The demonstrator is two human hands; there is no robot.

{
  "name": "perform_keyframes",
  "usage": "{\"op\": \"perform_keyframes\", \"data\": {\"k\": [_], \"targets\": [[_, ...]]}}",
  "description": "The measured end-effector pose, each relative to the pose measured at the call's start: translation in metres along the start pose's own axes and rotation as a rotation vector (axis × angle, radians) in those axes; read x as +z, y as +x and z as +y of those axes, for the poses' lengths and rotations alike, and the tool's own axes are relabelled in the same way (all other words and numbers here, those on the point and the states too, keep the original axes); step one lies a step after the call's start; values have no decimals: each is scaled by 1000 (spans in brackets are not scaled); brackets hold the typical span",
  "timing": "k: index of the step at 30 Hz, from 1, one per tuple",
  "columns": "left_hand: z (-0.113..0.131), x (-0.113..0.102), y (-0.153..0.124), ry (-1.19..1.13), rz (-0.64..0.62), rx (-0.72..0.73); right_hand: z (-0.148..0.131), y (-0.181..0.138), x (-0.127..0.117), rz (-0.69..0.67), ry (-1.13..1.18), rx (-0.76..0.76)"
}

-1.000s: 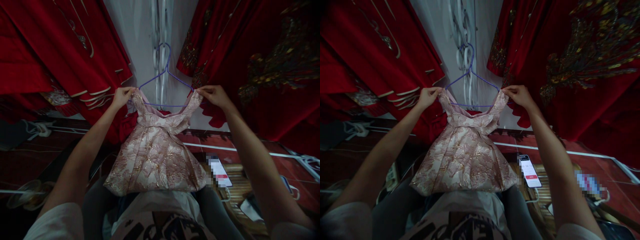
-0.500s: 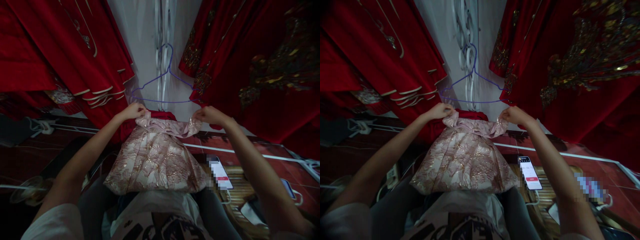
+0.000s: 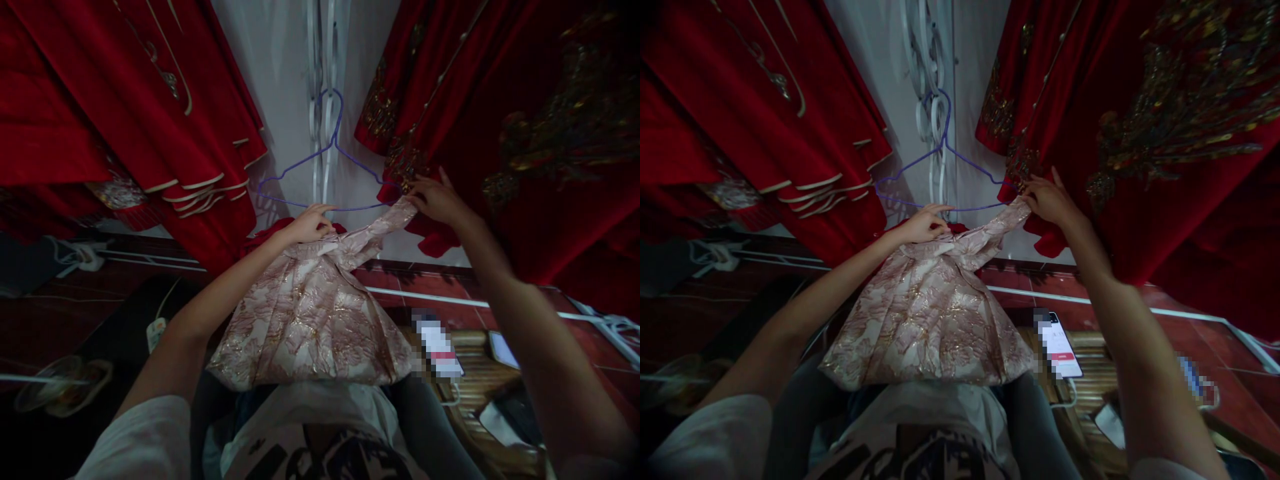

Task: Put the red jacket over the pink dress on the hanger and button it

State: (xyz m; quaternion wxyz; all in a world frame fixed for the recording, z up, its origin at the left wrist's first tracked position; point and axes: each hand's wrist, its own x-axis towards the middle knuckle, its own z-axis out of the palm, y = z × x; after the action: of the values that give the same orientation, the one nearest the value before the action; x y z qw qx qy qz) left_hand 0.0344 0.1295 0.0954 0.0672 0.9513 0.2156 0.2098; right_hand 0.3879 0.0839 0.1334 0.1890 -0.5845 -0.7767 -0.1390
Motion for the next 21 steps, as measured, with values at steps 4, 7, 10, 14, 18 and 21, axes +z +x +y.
{"op": "perform_keyframes", "data": {"k": [4, 7, 10, 14, 18, 21], "targets": [[2, -9, -4, -121, 5, -41, 31, -20, 3, -36, -93, 27], [4, -13, -4, -135, -20, -40, 40, -23, 4, 24, -116, 38], [4, -13, -5, -150, -24, -49, 39, -22, 4, 96, -73, 31], [5, -14, -4, -184, -39, -58, 27, -17, -2, 191, 21, 57], [12, -12, 0, -289, -43, -30, -3, -2, -14, 315, 187, 128], [23, -7, 5, -336, -5, -20, -37, 14, -12, 368, 342, 192]]}}
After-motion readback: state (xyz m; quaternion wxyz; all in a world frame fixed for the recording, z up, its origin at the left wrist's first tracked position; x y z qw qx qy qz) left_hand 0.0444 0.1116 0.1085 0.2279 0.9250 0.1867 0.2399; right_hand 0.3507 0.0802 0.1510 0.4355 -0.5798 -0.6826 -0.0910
